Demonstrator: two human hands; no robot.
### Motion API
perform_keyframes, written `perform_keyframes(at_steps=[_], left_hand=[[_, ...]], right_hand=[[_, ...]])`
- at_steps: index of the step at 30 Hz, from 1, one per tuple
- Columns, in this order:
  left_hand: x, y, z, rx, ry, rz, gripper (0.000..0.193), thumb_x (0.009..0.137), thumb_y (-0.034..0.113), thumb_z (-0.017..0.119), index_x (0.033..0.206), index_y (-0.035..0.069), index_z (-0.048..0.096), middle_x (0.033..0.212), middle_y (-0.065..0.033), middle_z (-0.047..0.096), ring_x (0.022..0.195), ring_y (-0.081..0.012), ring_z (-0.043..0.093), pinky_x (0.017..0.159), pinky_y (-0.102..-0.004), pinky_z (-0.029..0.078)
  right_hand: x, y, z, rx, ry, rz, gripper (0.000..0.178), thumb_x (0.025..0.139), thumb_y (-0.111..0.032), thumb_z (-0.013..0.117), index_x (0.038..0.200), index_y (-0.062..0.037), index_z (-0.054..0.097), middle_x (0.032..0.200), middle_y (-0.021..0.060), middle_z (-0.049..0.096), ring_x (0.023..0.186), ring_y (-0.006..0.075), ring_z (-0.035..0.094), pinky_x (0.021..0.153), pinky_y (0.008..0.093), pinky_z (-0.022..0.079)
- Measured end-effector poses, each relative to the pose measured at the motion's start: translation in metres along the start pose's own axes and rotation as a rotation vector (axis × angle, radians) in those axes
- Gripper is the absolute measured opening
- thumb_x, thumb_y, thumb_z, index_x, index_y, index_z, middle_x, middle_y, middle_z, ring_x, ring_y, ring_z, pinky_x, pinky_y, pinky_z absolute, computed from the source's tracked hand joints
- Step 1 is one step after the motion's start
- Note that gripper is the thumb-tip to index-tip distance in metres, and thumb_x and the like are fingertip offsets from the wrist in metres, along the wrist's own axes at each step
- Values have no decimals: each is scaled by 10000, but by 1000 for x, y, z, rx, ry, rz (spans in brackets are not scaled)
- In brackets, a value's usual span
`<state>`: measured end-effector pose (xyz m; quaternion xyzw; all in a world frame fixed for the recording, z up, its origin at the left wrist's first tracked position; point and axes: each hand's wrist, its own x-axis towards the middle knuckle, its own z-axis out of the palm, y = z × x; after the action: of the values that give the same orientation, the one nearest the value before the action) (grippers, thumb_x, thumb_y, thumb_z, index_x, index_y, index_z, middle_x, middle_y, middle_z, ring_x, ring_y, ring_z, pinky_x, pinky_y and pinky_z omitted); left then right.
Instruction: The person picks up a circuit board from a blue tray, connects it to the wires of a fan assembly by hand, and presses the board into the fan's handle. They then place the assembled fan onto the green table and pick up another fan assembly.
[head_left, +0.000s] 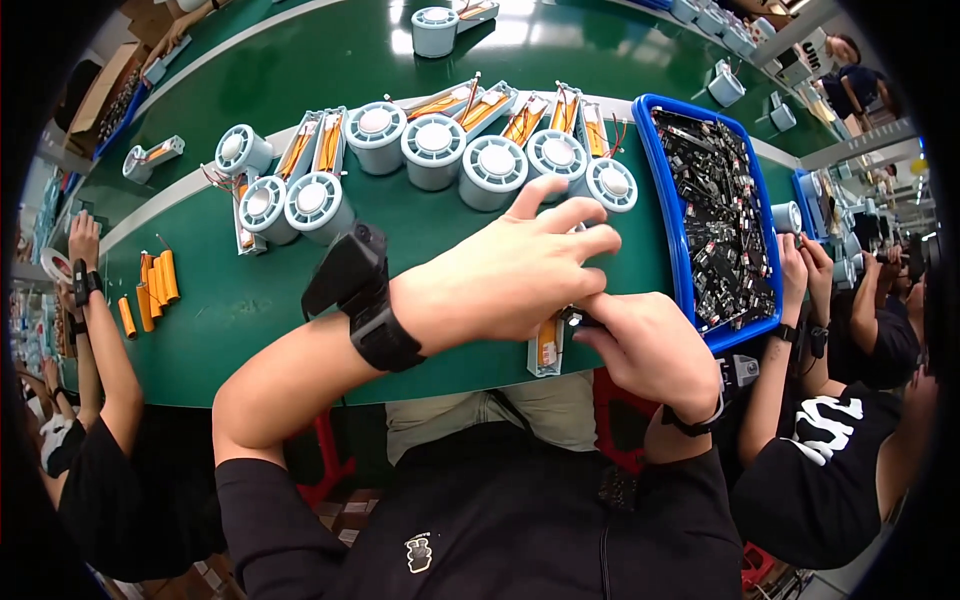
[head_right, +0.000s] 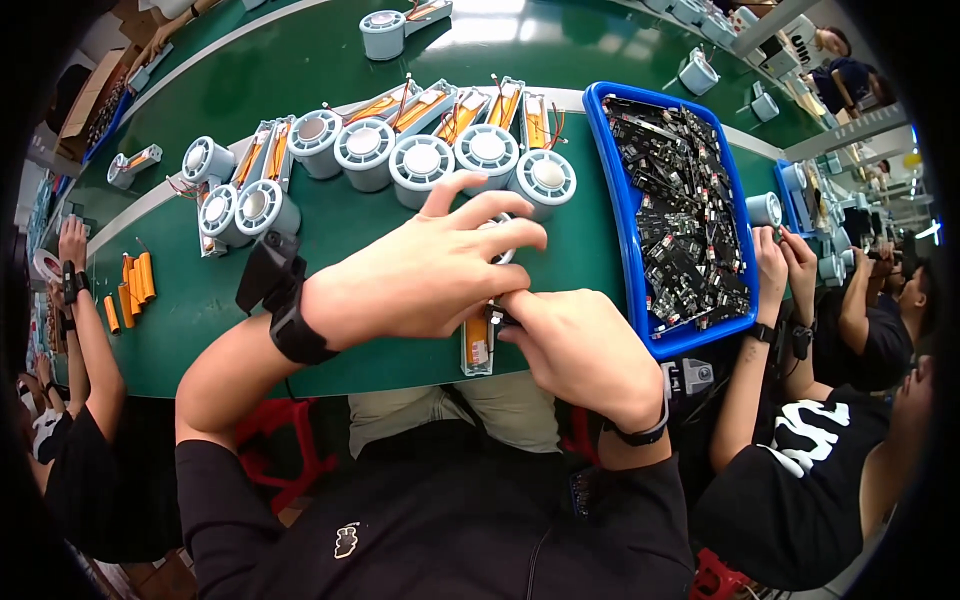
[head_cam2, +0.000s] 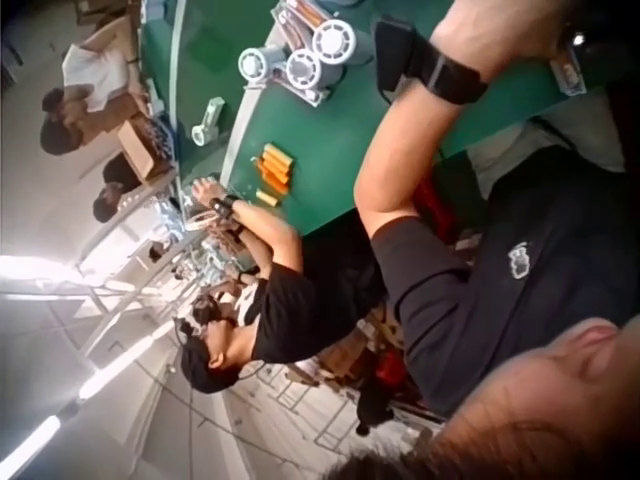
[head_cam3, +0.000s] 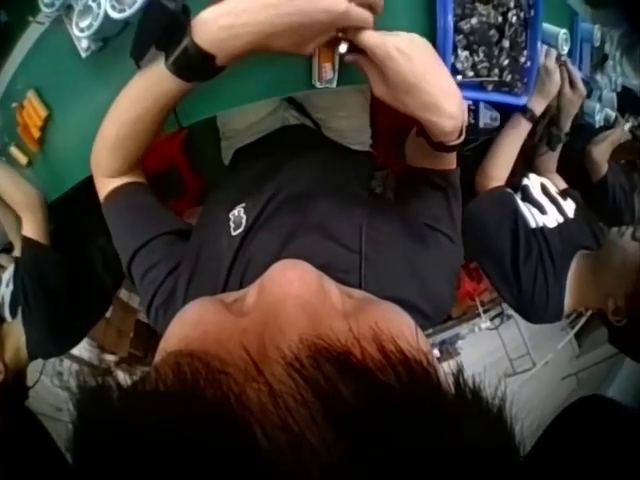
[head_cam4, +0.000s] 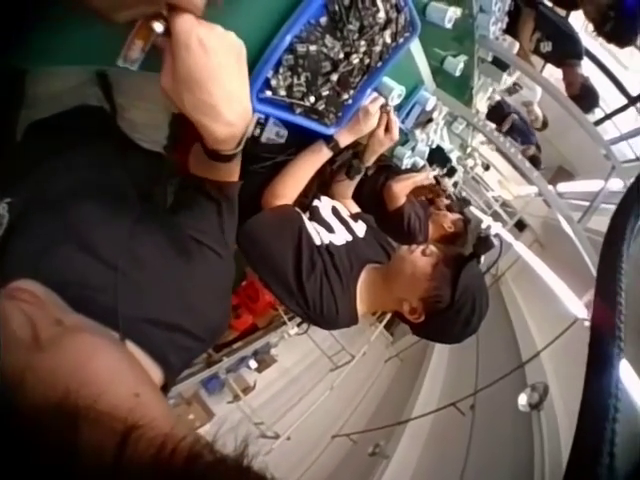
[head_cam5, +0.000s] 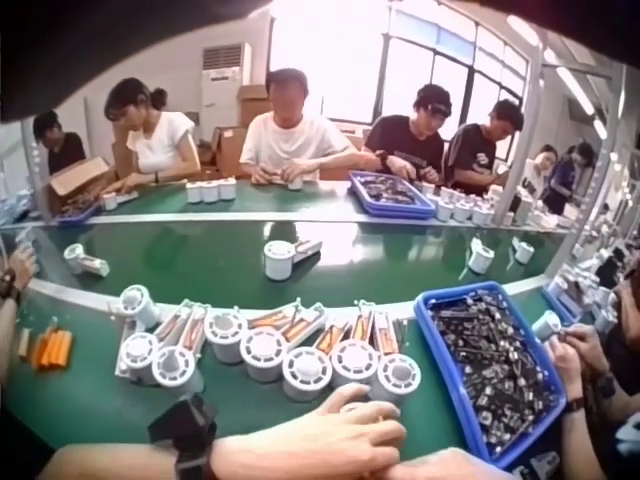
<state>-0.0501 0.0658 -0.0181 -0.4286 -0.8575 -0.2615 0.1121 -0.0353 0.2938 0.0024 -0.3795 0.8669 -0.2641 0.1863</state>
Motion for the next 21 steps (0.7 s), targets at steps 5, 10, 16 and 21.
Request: perform_keyframes(at_steps=[5, 10, 16, 21], left_hand=[[5, -8, 8, -123, -252, 64, 181, 825, 56, 747, 997, 77, 694, 1124, -70, 660, 1285, -289, 565, 1105, -473, 403], [-7, -7, 27, -144, 6, -26, 141, 824, 76, 753, 939, 68, 672, 1136, -75, 645, 1300, -293, 566, 1121, -483, 395], [-8, 4, 31, -127, 53, -101, 163, 818, 103, 766, 945, 69, 672, 1168, -78, 647, 1325, -303, 558, 1127, -508, 391], [-9, 9, 38, -88, 130, -120, 174, 819, 118, 770, 948, 59, 670, 1207, -83, 651, 1346, -328, 549, 1127, -544, 404]], right_hand=[[-10, -10, -12, -154, -53, 25, 220, 905, -79, 723, 1036, 20, 575, 814, 196, 659, 745, 435, 650, 675, 499, 515], [-3, -6, -4, -370, 209, 35, 200, 925, -69, 698, 1043, 12, 559, 833, 224, 647, 797, 437, 660, 703, 508, 512], [1, 3, 21, -166, 277, 310, 140, 958, -25, 632, 1065, 33, 563, 983, 224, 658, 935, 404, 646, 807, 469, 512], [-8, 19, 44, 193, 359, 194, 232, 953, 19, 598, 1180, 61, 576, 1058, 214, 653, 994, 403, 617, 865, 456, 498]])
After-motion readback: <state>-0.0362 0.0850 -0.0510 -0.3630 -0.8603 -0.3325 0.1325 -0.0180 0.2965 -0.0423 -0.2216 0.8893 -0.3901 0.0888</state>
